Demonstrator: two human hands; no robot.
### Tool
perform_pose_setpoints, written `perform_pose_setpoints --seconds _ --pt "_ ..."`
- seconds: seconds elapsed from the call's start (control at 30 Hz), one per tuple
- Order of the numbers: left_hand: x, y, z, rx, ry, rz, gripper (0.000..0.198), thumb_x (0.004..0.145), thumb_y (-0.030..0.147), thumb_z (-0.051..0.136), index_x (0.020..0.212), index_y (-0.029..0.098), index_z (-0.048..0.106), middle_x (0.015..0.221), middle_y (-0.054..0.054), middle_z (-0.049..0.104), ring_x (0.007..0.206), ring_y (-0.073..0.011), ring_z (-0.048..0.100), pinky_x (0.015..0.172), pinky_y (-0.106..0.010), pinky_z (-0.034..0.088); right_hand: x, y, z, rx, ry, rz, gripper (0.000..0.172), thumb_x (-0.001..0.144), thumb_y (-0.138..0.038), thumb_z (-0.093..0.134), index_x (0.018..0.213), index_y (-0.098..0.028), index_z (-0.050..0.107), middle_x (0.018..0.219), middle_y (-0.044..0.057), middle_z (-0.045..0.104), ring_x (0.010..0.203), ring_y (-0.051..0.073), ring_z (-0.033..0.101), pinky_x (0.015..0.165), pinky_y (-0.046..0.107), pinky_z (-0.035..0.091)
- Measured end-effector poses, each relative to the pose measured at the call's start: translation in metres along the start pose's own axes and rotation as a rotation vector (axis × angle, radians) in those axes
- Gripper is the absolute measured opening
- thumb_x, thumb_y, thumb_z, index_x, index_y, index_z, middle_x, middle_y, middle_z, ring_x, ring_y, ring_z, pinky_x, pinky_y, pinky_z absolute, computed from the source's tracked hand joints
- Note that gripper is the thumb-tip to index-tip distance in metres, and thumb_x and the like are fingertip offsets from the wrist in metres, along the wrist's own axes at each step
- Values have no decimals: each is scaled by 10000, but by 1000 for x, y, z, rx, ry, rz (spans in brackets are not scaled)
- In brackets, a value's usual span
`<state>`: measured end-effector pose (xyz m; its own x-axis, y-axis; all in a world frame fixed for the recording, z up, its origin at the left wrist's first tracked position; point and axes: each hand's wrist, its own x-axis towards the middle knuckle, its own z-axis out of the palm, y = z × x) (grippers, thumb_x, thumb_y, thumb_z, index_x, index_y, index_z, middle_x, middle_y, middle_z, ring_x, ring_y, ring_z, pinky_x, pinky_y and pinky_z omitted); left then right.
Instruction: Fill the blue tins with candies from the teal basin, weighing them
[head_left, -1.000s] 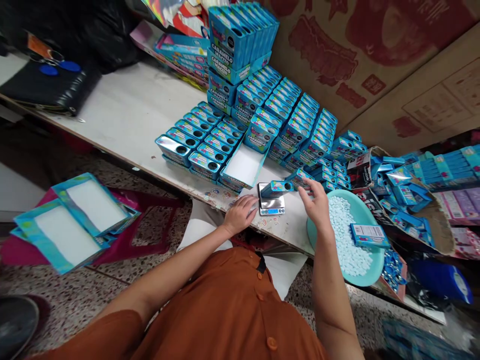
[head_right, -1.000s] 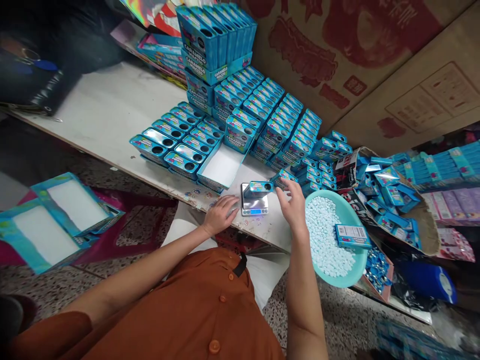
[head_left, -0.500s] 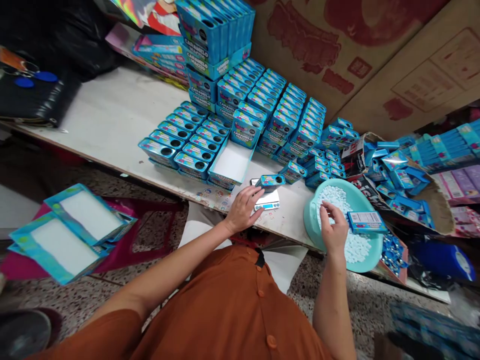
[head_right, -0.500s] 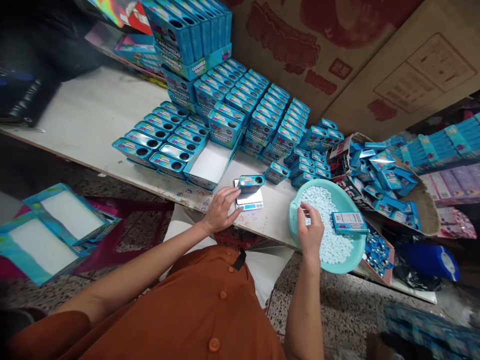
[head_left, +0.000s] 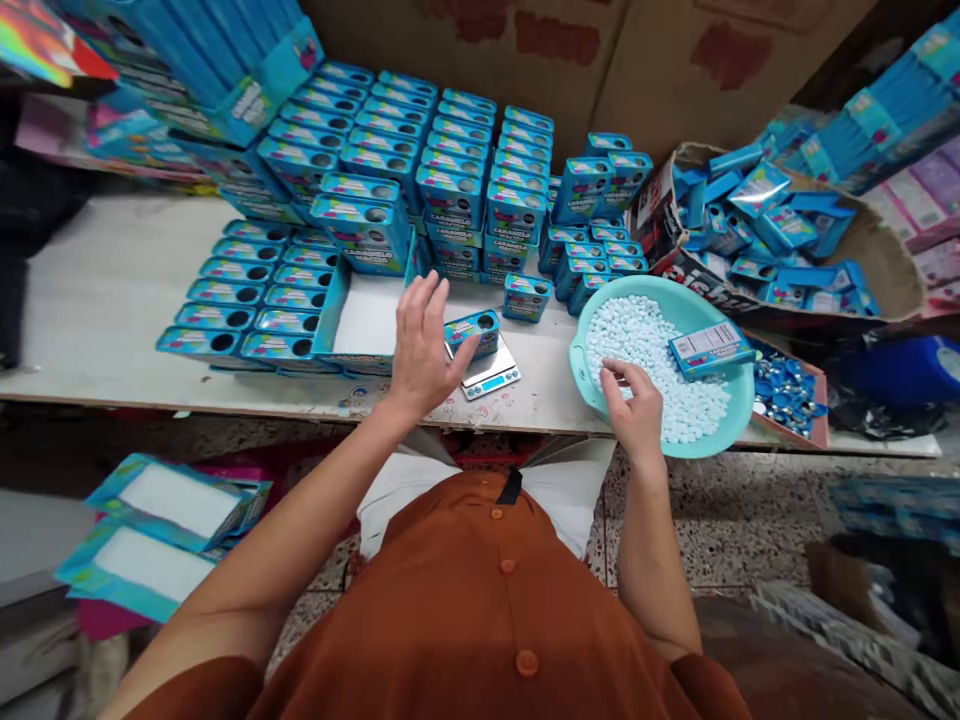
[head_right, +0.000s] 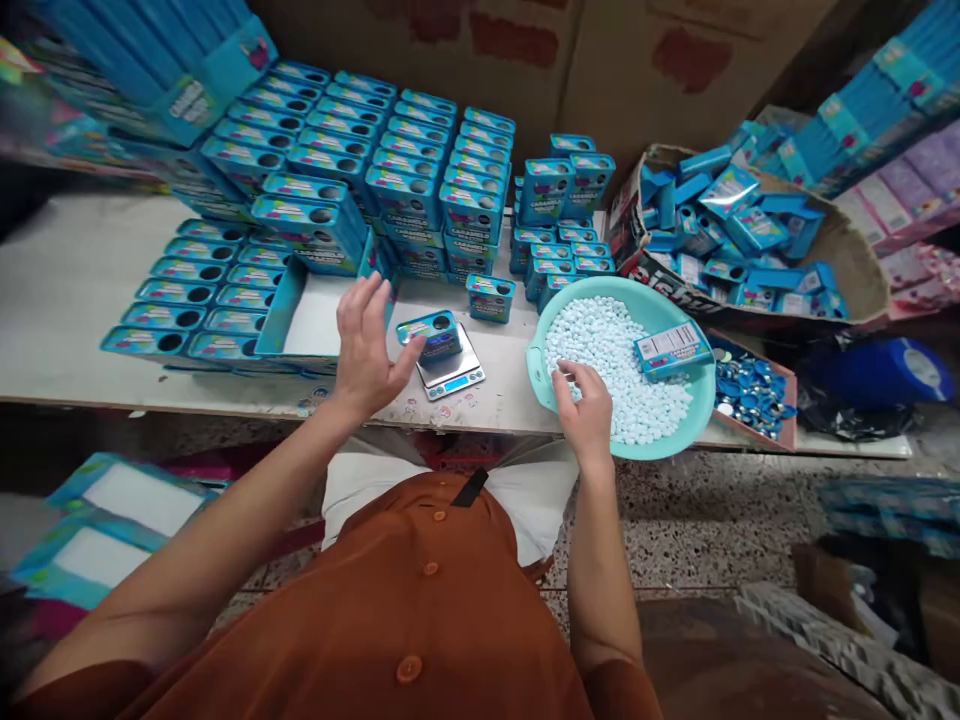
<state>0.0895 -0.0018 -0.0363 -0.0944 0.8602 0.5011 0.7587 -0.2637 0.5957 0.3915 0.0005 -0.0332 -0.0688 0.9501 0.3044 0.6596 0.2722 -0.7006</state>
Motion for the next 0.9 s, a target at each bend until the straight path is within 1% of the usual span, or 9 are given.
perform_pose_setpoints --seconds 0.27,0.37,0.43,0.53,0.6,0.63,0.7,0.77,0.9 --pt "9 7 0 126 -59 133 689 868 473 569 1461 267 284 1526 -83 307 1440 -297 233 1222 -515 175 -2 -2 -3 41 -27 1 222 925 -331 488 987 -217 668 978 65 682 922 201 616 862 350 477" --pt "9 4 3 130 -79 146 691 869 472 572 1460 254 288 1522 -70 314 1436 -305 237 1218 -520 177 -2 -1 -2 28 -27 -11 214 927 -320 487 976 -213 666 976 66 682 938 207 614 874 352 468" --pt "9 1 7 175 -112 134 700 860 477 583 1448 215 308 1514 -98 324 1431 -322 240 1208 -525 186 -2 1 -2 21 -33 -20 212 927 -318 486 972 -213 665 974 67 685 933 210 616 869 352 467" --pt "7 -1 14 305 -293 97 669 852 448 590 1400 143 360 1431 -171 427 1366 -345 347 1143 -536 288 -3 2 -3 26 -41 -36 214 928 -317 487 964 -205 666 960 65 688 925 206 621 863 341 466" --pt "6 2 16 377 -426 55 587 857 390 581 1344 112 412 1310 -185 536 1253 -332 476 1056 -514 390 -5 3 -4 24 -42 -43 219 926 -319 491 955 -197 671 941 64 691 910 202 625 857 334 466" --pt "5 5 15 403 -459 34 527 861 352 572 1311 109 443 1249 -179 577 1191 -317 525 1015 -493 424 -6 3 -4 15 -40 -42 221 924 -324 494 950 -196 673 937 64 692 901 201 626 852 332 466" --pt "4 11 7 413 -473 41 417 857 298 577 1232 126 513 1157 -152 627 1105 -294 571 957 -454 459 -6 5 -3 -10 -43 -40 227 920 -337 503 957 -197 678 947 62 697 883 197 630 830 322 471" --pt "4 19 -11 370 -420 92 369 863 265 573 1213 160 529 1145 -117 637 1088 -264 574 934 -413 469 -7 8 -1 -28 -30 -57 237 916 -358 512 954 -195 679 943 60 700 887 198 633 828 319 470" --pt "11 31 -75 322 -189 131 399 872 313 590 1249 209 512 1154 -76 641 1065 -219 572 933 -368 470 -8 11 2 -75 -40 -73 253 915 -383 508 951 -199 678 966 57 702 891 200 636 838 322 461"
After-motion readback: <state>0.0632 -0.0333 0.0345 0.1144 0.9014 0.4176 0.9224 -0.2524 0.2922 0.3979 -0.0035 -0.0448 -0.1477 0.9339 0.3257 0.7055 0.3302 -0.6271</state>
